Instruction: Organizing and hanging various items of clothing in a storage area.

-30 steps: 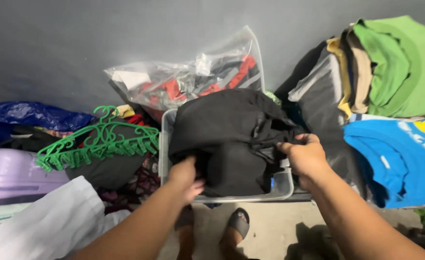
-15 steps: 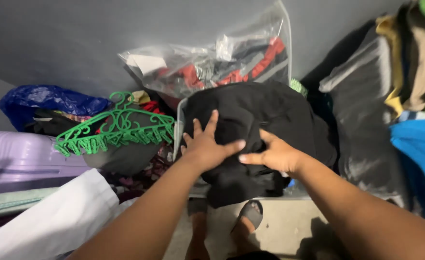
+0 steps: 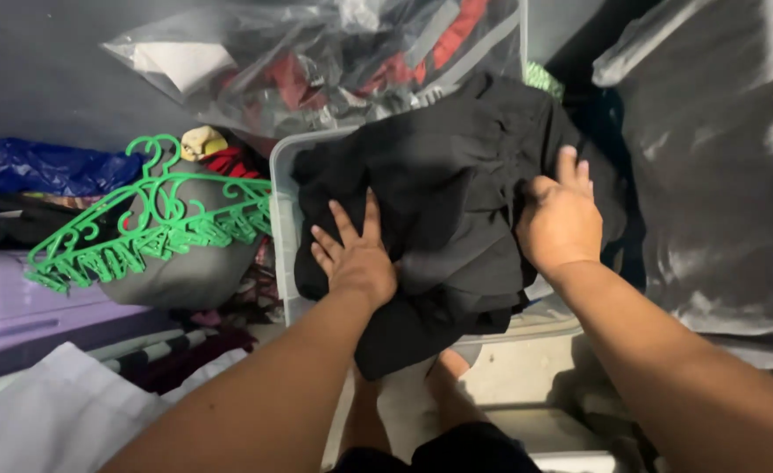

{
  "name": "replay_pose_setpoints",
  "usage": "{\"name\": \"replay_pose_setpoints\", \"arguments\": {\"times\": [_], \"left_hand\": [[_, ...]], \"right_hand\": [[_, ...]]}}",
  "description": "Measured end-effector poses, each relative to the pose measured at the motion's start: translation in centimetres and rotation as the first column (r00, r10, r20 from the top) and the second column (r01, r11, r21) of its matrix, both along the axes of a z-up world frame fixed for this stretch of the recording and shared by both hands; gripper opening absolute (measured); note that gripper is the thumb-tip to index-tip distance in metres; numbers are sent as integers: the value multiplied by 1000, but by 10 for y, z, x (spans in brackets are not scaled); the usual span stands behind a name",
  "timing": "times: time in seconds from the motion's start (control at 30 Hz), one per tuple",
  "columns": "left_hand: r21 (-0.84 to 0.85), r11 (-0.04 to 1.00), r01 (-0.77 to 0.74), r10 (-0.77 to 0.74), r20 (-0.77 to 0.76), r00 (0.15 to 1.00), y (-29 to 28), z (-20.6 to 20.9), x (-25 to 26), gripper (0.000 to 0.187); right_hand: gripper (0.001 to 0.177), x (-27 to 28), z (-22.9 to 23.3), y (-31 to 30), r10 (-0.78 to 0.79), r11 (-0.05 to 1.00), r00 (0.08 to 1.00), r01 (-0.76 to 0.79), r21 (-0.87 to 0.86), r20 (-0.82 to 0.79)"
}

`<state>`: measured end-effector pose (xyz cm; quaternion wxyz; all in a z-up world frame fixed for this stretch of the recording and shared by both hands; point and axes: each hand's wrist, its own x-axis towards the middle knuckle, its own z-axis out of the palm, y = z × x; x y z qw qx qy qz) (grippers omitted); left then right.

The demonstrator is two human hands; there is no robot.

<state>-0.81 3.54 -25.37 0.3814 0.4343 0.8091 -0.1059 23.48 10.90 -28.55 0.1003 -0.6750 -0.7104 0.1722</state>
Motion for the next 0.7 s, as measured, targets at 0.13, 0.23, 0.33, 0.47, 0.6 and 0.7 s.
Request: {"name": "replay_pose_setpoints", "arguments": {"times": [0.13,0.23,0.33,0.47,0.6,0.7], "left_hand": [[-5,1000,3,-3,44,999,3,5,-4,112],[-77,997,33,-30,42,999,6,8,-3,121],[-117,992,52,-48,39,998,7,6,-6,126],[-59,997,52,-49,57,997,5,-13,-9,121],[-32,997,73,-72,6,997,5,-24,-4,121],[-64,998,12,-7,85,996,8,-13,-2,123]], "right_hand": [[25,-22,17,-3,116,993,984,-117,3,138],[39,-35,22,-9,197,980,960,-193,-36,201],[53,-28,-30,-12,267,963,961,-266,30,-65],[37,-17,-56,5,-496,806,642,88,-586,-585],[25,62,-223,56,44,963,977,-97,-250,-208],[19,73,-316,91,352,935,920,-339,-103,170]]}}
